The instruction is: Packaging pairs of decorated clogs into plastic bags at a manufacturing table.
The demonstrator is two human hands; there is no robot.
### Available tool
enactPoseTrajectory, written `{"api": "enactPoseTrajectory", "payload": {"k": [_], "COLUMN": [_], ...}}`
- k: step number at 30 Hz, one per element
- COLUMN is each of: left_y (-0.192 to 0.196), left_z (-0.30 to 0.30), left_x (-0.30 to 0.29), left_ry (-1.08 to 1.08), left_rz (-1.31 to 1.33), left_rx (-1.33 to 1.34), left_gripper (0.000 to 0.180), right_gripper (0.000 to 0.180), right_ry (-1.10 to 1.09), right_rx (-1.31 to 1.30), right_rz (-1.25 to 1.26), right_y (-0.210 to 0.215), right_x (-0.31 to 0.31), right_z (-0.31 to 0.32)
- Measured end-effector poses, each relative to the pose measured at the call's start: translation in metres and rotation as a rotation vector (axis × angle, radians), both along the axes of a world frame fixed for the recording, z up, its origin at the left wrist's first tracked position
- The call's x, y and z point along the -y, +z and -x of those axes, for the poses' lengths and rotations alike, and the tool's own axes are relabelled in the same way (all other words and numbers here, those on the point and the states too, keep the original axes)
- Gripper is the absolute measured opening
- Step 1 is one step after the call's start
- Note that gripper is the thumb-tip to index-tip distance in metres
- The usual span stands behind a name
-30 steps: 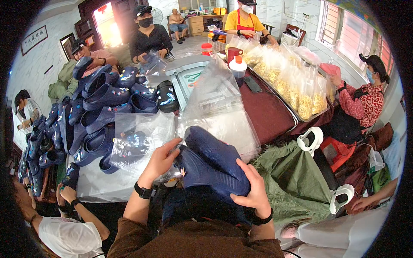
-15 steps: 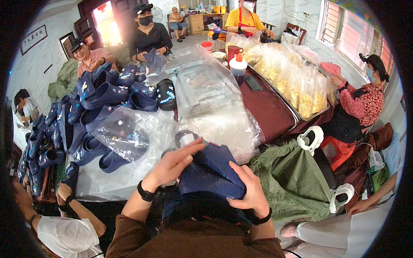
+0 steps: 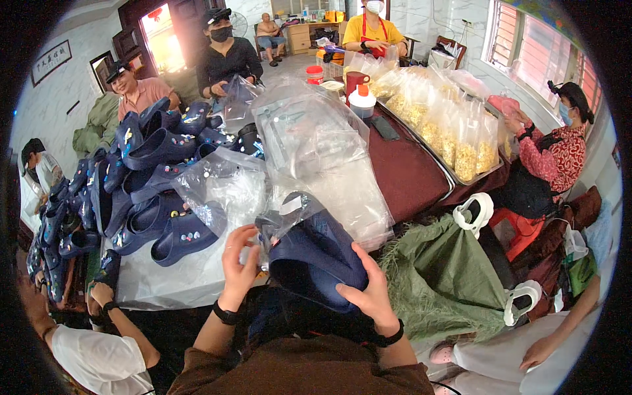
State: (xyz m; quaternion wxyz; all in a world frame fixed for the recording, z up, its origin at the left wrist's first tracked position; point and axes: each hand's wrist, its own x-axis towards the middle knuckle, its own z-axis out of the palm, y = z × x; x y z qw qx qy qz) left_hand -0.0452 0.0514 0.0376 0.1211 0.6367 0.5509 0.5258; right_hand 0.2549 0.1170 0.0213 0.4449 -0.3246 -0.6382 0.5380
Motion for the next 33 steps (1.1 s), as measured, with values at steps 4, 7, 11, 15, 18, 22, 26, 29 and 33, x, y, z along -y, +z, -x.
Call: {"api": "enactPoseTrajectory", "payload": {"k": [4, 7, 11, 15, 18, 22, 26, 29, 33], "left_y": [-0.055, -0.061, -0.055, -0.023, -0.014, 0.037, 0.042, 0.0, -0.01], "left_z": [0.025, 0.038, 0.028, 0.007, 0.004, -0.008, -0.004, 0.014, 0.011], "left_x": [0.005, 0.008, -0.002, -0.008, -0.006, -0.008, -0.019, -0.033, -0.039], "left_ry": [0.653, 0.501, 0.026, -0.009, 0.069, -0.096, -0.158, -0.344, -0.629], "left_rz": [-0.2, 0.024, 0.283, 0.317, 0.247, 0.171, 0.304, 0.428, 0.581], "left_rx": [0.215, 0.828, 1.325, 1.062, 0.659, 0.724, 0.882, 1.049, 1.238], "left_gripper": [0.05, 0.053, 0.062, 0.068, 0.078, 0.092, 0.094, 0.084, 0.052], "right_gripper": [0.089, 0.088, 0.09, 0.091, 0.093, 0.097, 0.098, 0.099, 0.098], "right_ry": [0.002, -0.014, 0.004, 0.019, 0.012, -0.052, -0.105, -0.14, -0.151], "right_rx": [0.035, 0.027, 0.046, 0.075, 0.127, 0.183, 0.173, -0.018, 0.046], "right_rz": [-0.015, -0.09, -0.076, -0.171, -0.266, -0.404, -0.445, -0.348, -0.332], "right_y": [0.001, -0.001, 0.004, 0.014, 0.044, 0.058, 0.057, 0.045, 0.044], "right_x": [0.002, 0.003, 0.009, 0.012, 0.019, 0.023, 0.028, 0.028, 0.03], "right_z": [0.003, 0.005, 0.008, 0.004, -0.003, -0.009, -0.009, -0.007, -0.01]}}
